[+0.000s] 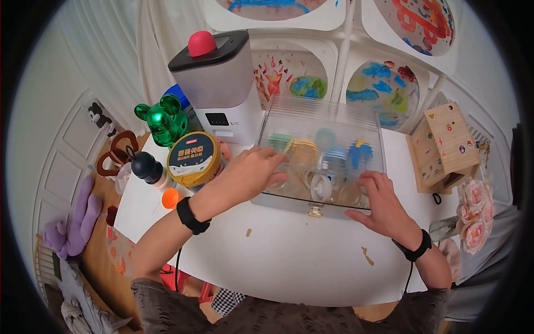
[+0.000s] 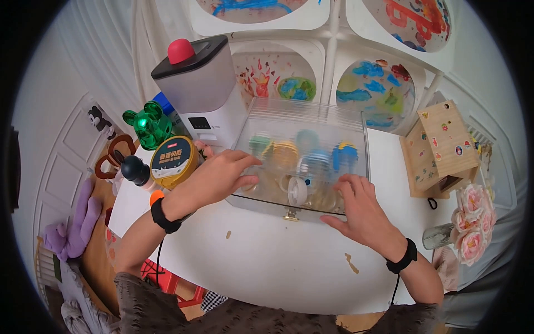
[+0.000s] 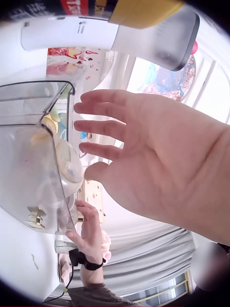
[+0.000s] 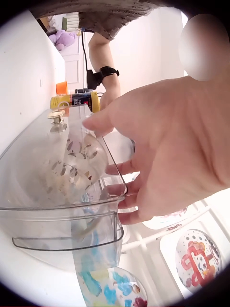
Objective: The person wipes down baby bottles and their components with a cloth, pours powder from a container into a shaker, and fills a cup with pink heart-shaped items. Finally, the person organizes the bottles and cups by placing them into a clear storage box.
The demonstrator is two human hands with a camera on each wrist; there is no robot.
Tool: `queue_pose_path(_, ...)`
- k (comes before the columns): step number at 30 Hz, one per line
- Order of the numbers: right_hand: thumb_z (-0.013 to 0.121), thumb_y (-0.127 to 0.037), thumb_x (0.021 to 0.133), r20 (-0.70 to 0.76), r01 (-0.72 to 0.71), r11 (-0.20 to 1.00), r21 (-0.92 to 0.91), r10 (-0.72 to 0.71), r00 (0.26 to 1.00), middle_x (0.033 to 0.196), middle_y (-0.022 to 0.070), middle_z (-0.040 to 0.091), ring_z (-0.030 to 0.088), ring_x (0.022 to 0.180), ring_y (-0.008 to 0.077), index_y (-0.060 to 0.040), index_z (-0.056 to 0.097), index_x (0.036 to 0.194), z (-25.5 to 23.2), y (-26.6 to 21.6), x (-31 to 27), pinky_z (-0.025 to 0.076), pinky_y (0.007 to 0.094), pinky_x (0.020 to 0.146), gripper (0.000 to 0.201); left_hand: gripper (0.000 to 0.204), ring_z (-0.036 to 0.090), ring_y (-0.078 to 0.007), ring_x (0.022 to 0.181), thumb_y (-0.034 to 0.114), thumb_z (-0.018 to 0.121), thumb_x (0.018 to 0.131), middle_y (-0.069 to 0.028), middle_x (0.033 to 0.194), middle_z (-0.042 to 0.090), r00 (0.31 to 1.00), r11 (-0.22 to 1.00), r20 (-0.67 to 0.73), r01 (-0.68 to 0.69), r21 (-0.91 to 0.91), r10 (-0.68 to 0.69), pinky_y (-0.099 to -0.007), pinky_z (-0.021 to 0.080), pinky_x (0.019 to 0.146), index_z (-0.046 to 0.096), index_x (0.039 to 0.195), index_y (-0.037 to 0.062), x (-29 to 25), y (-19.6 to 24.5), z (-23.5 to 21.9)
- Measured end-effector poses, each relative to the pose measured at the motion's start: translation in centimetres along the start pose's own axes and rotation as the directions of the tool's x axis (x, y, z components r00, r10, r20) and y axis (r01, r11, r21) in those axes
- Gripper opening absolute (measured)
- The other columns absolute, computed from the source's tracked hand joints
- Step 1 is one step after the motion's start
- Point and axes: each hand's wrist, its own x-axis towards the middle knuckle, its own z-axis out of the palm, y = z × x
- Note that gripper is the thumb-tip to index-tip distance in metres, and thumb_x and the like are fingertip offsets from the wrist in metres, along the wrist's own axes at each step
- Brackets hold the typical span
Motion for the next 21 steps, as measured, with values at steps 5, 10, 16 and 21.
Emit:
queue_pose_path(5, 0.083, -0.030, 0.081, -0.008, -0.022, 1.000, 0.013, 0.022, 1.000, 0.130, 0.0210, 0.048, 0.046, 0.121, 0.0380, 0.0021, 0.051, 0.121, 0.2, -0.1, 0.0, 0.037, 0.0453, 0.103, 0.061, 0.035, 0.065, -0.0349, 0.108, 0.040, 0.072, 0.092, -0.0132, 0.118, 0.068, 0.999, 0.998, -0.030, 0.012, -0.061, -0.014, -0.0606, 0.037, 0.098, 0.070, 0.114, 0.0136, -0.2, 0.9, 1.2)
queue_pose_path(10, 0.084, -0.029, 0.081, -0.040, -0.017, 0.998, -0.065, 0.014, 0.999, 0.131, 0.0208, 0.048, 0.046, 0.121, 0.0385, 0.0025, 0.051, 0.121, 0.9, 0.2, -0.1, 0.037, 0.0463, 0.103, 0.061, 0.033, 0.062, -0.0366, 0.111, 0.038, 0.074, 0.090, -0.0128, 0.119, 0.063, 0.999, 1.000, -0.038, 0.002, -0.016, -0.003, -0.0559, 0.043, 0.097, 0.071, 0.111, 0.0130, -0.5, 0.6, 1.1)
queue_pose_path(16, 0.084, -0.027, 0.080, -0.010, -0.050, 0.998, -0.047, 0.049, 0.999, 0.131, 0.0199, 0.048, 0.046, 0.122, 0.0382, 0.0030, 0.051, 0.122, 0.4, -0.2, 0.1, 0.037, 0.0462, 0.102, 0.061, 0.029, 0.059, -0.0367, 0.113, 0.033, 0.074, 0.091, -0.0135, 0.122, 0.058, 0.995, 0.991, -0.012, 0.094, -0.097, -0.096, -0.0497, 0.046, 0.098, 0.069, 0.108, 0.0098, -1.6, -0.2, 0.4)
queue_pose_path(21, 0.084, -0.025, 0.080, 0.016, -0.084, 0.996, -0.013, 0.084, 0.996, 0.133, 0.0205, 0.048, 0.044, 0.125, 0.0392, 0.0040, 0.050, 0.123, 0.3, -0.7, 0.2, 0.037, 0.0467, 0.106, 0.062, 0.032, 0.057, -0.0375, 0.114, 0.036, 0.073, 0.092, -0.0141, 0.127, 0.056, 0.997, 1.000, -0.069, 0.026, -0.010, -0.027, -0.0493, 0.043, 0.101, 0.069, 0.108, 0.0093, -1.1, 0.1, 2.0)
